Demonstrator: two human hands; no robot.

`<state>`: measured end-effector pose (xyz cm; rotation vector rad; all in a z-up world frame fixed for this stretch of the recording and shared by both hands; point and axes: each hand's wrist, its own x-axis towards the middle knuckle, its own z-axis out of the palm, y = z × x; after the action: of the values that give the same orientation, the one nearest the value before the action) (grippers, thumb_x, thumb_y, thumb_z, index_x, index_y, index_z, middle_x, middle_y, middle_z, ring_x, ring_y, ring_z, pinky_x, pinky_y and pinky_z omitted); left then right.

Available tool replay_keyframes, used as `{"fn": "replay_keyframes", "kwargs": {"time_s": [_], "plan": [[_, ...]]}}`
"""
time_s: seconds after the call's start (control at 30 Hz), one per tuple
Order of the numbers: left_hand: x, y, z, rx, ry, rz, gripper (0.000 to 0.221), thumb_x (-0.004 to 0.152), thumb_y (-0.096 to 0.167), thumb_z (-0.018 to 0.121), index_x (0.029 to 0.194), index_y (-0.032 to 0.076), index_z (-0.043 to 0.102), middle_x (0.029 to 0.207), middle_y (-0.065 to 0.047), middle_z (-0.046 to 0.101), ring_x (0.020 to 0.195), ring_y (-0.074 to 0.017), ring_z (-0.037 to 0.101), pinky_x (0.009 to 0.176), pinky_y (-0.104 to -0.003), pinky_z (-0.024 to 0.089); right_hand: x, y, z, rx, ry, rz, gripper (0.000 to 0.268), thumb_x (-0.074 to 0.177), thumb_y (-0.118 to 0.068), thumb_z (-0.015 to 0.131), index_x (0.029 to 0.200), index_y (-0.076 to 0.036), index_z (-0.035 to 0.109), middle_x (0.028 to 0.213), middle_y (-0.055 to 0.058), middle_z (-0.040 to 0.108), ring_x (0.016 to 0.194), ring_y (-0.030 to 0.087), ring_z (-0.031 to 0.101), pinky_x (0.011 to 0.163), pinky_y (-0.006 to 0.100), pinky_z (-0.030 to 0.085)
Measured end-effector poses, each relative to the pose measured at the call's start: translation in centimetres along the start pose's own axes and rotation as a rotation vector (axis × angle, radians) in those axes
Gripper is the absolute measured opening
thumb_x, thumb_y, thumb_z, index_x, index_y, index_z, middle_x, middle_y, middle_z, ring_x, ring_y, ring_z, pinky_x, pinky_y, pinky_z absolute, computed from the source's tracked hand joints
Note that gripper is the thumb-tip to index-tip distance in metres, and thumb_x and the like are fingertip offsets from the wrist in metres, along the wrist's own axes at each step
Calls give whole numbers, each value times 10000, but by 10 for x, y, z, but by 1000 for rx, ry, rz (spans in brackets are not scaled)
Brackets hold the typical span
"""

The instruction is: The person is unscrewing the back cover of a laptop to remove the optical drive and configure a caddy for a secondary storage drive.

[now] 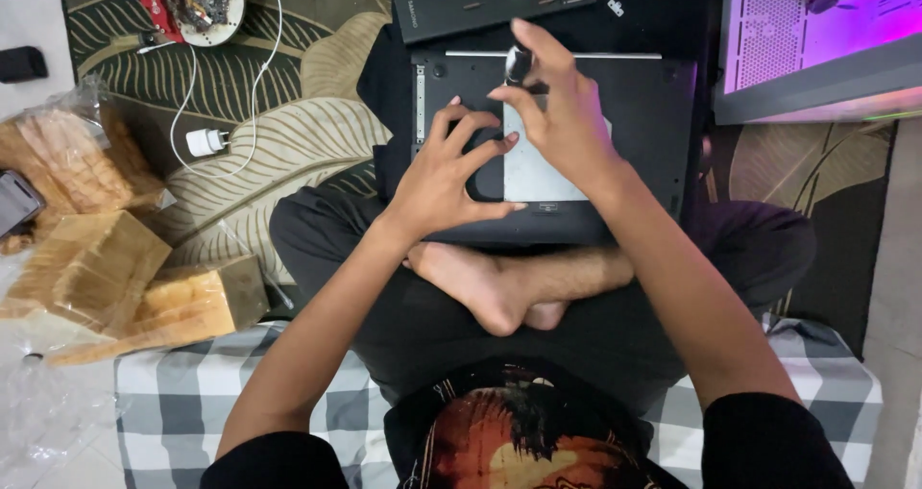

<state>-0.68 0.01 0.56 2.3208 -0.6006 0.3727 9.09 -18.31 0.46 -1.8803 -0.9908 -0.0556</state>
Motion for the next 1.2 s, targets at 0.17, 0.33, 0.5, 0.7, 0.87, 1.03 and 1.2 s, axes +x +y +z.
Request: {"fn": "replay_keyframes", "kwargs": {"time_s": [0.17,0.33,0.5,0.7,0.87,1.03,1.2], "plan": [[0,0,0,-8,-18,-18,648,747,466,861,1226,72,673,1291,-108,519,1202,-371,454,1230,-565,290,-1,-5,-5,-73,38,-62,719,1052,63,746,1549,-69,243,1444,177,558,1128,257,743,990,375,635],[0,1,-1,-13,-7,-14,649,747,464,867,1234,78,679,1281,-107,531,1194,-364,462,1223,-556,299,-13,15,8,-102,136,-74,724,979,118,734,1494,-75,262,1294,170,631,1001,270,751,858,359,622],[-1,2,-2,-2,-24,-29,654,749,474,874,1228,67,691,1286,-117,531,1205,-368,464,1237,-578,289,-8,4,2,-204,138,-117,839,958,50,870,1497,-137,255,1372,179,612,966,274,744,844,381,633],[1,2,-1,8,-18,-19,633,756,475,851,1210,61,697,1275,-106,535,1205,-371,461,1220,-568,304,-16,20,9,-197,212,-119,903,1002,87,833,1557,-130,154,1115,150,666,854,211,753,739,319,617],[1,3,-2,12,-22,-31,632,759,474,860,1211,63,698,1257,-123,531,1213,-368,451,1221,-569,296,-6,-8,-3,-70,-42,-26,685,1165,-58,534,1588,-227,23,1340,200,663,1204,326,741,1006,421,630],[2,4,-2,4,-29,-36,622,756,472,852,1202,64,704,1269,-113,532,1227,-365,444,1237,-566,282,-5,1,11,-170,130,-28,764,996,31,770,1541,-164,271,1329,134,645,955,244,748,803,349,618],[2,5,-3,-1,-8,-21,589,759,450,860,1170,58,705,1278,-113,536,1228,-373,451,1235,-571,285,2,-20,-3,-139,4,8,755,1070,-8,733,1586,-109,191,1637,122,393,1184,261,741,1006,371,621]]}}
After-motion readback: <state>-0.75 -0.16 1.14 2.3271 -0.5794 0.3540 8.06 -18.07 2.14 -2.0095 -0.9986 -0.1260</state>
